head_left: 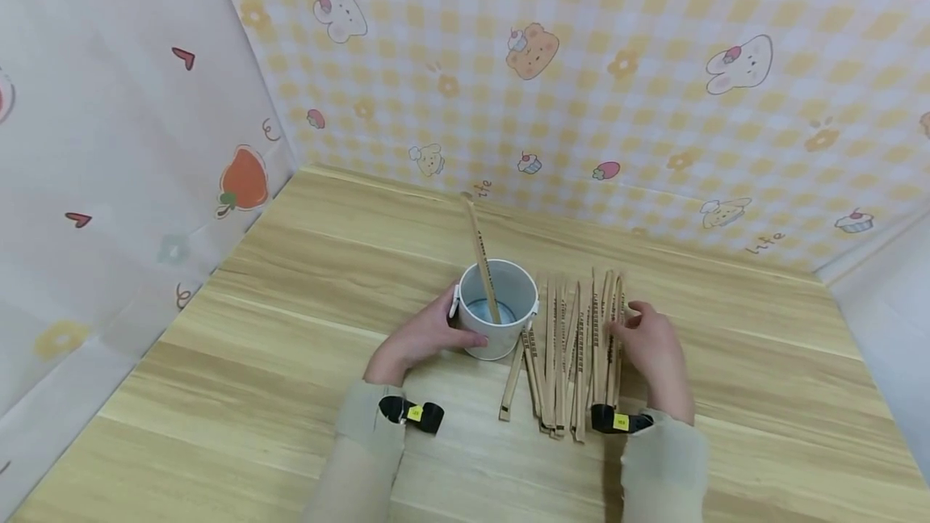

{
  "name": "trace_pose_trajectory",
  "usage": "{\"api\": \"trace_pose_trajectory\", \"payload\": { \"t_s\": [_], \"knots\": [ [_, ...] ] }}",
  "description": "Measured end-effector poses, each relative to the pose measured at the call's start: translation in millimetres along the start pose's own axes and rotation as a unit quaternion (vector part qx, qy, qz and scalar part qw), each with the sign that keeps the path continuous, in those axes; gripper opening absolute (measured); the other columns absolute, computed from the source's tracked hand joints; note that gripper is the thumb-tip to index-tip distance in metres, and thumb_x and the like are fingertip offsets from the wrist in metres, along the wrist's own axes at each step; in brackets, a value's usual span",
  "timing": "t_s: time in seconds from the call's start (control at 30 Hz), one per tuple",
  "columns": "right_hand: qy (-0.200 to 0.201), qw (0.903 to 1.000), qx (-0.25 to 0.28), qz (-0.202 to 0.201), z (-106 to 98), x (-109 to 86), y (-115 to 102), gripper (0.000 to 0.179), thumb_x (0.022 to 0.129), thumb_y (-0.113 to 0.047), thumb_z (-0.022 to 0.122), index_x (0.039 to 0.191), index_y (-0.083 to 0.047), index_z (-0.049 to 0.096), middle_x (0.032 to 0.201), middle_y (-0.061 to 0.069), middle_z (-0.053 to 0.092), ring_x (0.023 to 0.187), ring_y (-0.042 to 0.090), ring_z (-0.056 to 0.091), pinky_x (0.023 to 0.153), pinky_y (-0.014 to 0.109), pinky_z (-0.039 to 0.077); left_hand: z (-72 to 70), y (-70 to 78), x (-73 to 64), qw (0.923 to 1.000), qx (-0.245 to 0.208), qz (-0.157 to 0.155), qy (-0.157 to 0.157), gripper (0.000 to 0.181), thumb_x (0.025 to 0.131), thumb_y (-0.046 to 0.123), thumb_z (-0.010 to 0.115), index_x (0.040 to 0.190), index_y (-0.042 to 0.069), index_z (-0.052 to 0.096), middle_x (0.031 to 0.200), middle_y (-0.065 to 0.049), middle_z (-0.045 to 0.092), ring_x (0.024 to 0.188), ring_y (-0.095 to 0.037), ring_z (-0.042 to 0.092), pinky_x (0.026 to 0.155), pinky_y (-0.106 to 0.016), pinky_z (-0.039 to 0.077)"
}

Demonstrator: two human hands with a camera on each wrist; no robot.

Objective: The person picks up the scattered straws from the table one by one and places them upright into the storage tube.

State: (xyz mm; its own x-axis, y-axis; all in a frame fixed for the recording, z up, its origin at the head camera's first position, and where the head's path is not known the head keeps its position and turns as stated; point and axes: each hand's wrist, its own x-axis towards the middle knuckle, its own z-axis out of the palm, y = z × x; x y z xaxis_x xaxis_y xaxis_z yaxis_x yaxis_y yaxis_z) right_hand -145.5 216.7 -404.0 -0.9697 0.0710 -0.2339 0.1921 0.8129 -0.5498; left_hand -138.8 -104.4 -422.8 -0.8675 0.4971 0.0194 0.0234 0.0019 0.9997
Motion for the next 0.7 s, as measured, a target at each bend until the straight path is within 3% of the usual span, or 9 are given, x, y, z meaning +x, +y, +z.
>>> {"api": "trace_pose_trajectory", "payload": {
  "t_s": [0.33, 0.43, 0.6, 0.7],
  "knots": [
    [-0.003, 0.9999, -0.015, -0.001, 7, 1.6, -1, 0.063, 0.086, -0.028, 0.056, 0.133, 0.007, 0.030, 0.109, 0.025, 0.052, 0.088, 0.032, 0.054, 0.069, 0.042, 0.045, -2.8, -23.4, 5.8, 0.9999, 0.006, 0.007, 0.012, 0.094, 0.065, 0.013, 0.079, 0.138, 0.034, 0.024, 0.131, -0.002, 0.038, 0.119, -0.026, 0.036, 0.099, -0.041, 0.028],
    [-0.007, 0.9997, -0.023, 0.005, 8, 0.9, -1, 0.058, 0.087, -0.027, 0.055, 0.131, 0.007, 0.035, 0.111, 0.026, 0.052, 0.090, 0.034, 0.054, 0.070, 0.043, 0.044, -2.2, -21.0, 4.7, 0.9999, 0.005, 0.007, 0.010, 0.093, 0.065, 0.013, 0.079, 0.138, 0.032, 0.024, 0.131, -0.002, 0.038, 0.119, -0.028, 0.036, 0.099, -0.041, 0.028],
    [-0.010, 0.9997, -0.017, 0.015, 7, 0.3, -1, 0.052, 0.088, -0.027, 0.053, 0.127, 0.005, 0.041, 0.114, 0.028, 0.050, 0.094, 0.038, 0.053, 0.073, 0.046, 0.044, -0.1, -4.7, 1.0, 1.0000, -0.003, 0.008, 0.001, 0.093, 0.067, 0.007, 0.076, 0.141, 0.023, 0.022, 0.132, -0.009, 0.036, 0.121, -0.035, 0.033, 0.100, -0.044, 0.026],
    [-0.012, 0.9997, 0.008, 0.020, 6, 0.8, 0, 0.050, 0.089, -0.028, 0.053, 0.126, 0.004, 0.042, 0.114, 0.027, 0.051, 0.087, 0.033, 0.058, 0.072, 0.043, 0.047, 0.2, 0.5, 0.3, 1.0000, -0.005, 0.007, 0.001, 0.092, 0.067, 0.005, 0.076, 0.140, 0.021, 0.023, 0.132, -0.009, 0.036, 0.121, -0.036, 0.033, 0.099, -0.043, 0.027]
  ]
}}
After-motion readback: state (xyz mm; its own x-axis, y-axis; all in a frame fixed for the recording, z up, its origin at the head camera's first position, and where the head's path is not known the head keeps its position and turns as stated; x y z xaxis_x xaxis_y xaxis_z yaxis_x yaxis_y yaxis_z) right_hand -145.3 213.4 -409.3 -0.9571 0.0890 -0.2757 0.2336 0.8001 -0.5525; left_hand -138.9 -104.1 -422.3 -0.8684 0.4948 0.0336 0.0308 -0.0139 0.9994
